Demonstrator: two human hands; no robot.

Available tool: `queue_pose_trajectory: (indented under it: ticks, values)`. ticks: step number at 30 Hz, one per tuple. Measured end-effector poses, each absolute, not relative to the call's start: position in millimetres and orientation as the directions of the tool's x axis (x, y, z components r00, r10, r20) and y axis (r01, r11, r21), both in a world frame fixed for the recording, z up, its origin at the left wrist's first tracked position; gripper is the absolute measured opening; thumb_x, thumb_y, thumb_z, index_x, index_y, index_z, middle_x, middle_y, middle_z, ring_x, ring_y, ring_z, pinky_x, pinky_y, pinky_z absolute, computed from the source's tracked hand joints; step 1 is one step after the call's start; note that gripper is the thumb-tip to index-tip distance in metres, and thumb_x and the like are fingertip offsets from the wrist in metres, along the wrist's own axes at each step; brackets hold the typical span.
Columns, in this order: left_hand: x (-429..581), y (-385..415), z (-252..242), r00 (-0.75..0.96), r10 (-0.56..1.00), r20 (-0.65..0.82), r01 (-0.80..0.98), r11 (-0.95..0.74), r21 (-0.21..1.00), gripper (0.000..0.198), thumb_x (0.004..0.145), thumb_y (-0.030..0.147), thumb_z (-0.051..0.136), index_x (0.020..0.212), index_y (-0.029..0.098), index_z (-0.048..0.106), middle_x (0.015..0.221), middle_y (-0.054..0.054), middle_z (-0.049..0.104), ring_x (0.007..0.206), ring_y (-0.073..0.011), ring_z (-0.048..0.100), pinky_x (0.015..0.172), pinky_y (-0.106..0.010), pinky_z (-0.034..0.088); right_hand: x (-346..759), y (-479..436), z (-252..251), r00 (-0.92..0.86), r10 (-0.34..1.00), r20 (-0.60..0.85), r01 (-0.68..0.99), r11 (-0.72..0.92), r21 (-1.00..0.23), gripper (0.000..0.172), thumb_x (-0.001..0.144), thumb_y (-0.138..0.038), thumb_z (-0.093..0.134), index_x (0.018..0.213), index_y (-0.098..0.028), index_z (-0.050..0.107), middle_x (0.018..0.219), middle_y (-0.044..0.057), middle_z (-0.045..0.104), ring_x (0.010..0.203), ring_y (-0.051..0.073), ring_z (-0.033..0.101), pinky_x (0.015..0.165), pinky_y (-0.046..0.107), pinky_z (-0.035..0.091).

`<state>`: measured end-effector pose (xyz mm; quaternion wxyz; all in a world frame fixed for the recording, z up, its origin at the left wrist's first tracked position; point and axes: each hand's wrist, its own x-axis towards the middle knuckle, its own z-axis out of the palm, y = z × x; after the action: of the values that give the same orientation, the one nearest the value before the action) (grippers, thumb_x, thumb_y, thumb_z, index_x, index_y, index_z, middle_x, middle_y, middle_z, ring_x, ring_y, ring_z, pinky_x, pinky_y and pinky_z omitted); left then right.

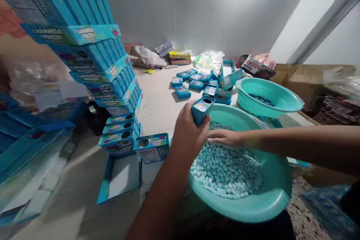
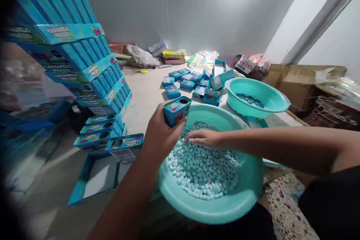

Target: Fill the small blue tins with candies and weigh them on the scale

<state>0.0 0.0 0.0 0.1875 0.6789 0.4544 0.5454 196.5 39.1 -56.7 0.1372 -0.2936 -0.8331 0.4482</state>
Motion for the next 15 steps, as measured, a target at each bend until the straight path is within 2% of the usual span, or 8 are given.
queue_pose_trajectory:
  ticks: [3,7,11,13,15]
  values:
    - [1,1,1,0.000,0.833,0.553,0.401,-0.507,0.763,0.042,0.081,0.018,0.071,0.121,0.015,0.057,0.112,-0.011,0.067,0.105,-0.0246,0.063,0.093,-0.041,0.052,188,16,-58,-0.840,0.539,-0.056,0.324,0.418,-0.849,0.047,0.100,-0.046,0.044,0.115,-0.011,0.072,0.128,0.015,0.069,0.121,0.023,0.062,0.108,0.033,0.043]
    - [0,0,-1,0.040,0.814,0.579,0.431,-0.537,0.725,0.040,0.083,0.016,0.069,0.121,0.015,0.056,0.115,-0.012,0.066,0.108,-0.0249,0.062,0.096,-0.041,0.052,176,-11,-64,-0.822,0.558,-0.112,0.307,0.270,-0.912,0.048,0.095,-0.052,0.054,0.120,-0.014,0.071,0.125,0.013,0.070,0.118,0.025,0.063,0.107,0.040,0.045]
    - [-1,0,-4,0.127,0.772,0.623,0.472,-0.599,0.647,0.040,0.086,0.015,0.064,0.125,0.015,0.053,0.115,-0.013,0.064,0.109,-0.0245,0.060,0.096,-0.041,0.052,159,-34,-70,-0.676,0.704,-0.218,0.240,-0.070,-0.968,0.047,0.087,-0.055,0.065,0.114,-0.018,0.074,0.124,0.010,0.071,0.124,0.028,0.060,0.113,0.042,0.039]
    - [-1,0,-6,0.133,0.781,0.610,0.487,-0.588,0.646,0.041,0.086,0.014,0.063,0.125,0.014,0.053,0.115,-0.013,0.063,0.109,-0.0252,0.059,0.096,-0.041,0.051,149,-45,-69,-0.582,0.757,-0.297,0.129,-0.275,-0.953,0.044,0.079,-0.054,0.072,0.107,-0.021,0.077,0.122,0.007,0.073,0.127,0.029,0.059,0.116,0.041,0.036]
    - [0,0,-7,0.117,0.804,0.583,0.501,-0.555,0.665,0.040,0.085,0.013,0.063,0.124,0.014,0.054,0.115,-0.014,0.062,0.109,-0.0261,0.059,0.096,-0.042,0.052,140,-53,-64,-0.476,0.789,-0.388,0.056,-0.413,-0.909,0.040,0.074,-0.051,0.075,0.102,-0.024,0.077,0.120,0.004,0.074,0.128,0.028,0.058,0.119,0.040,0.032]
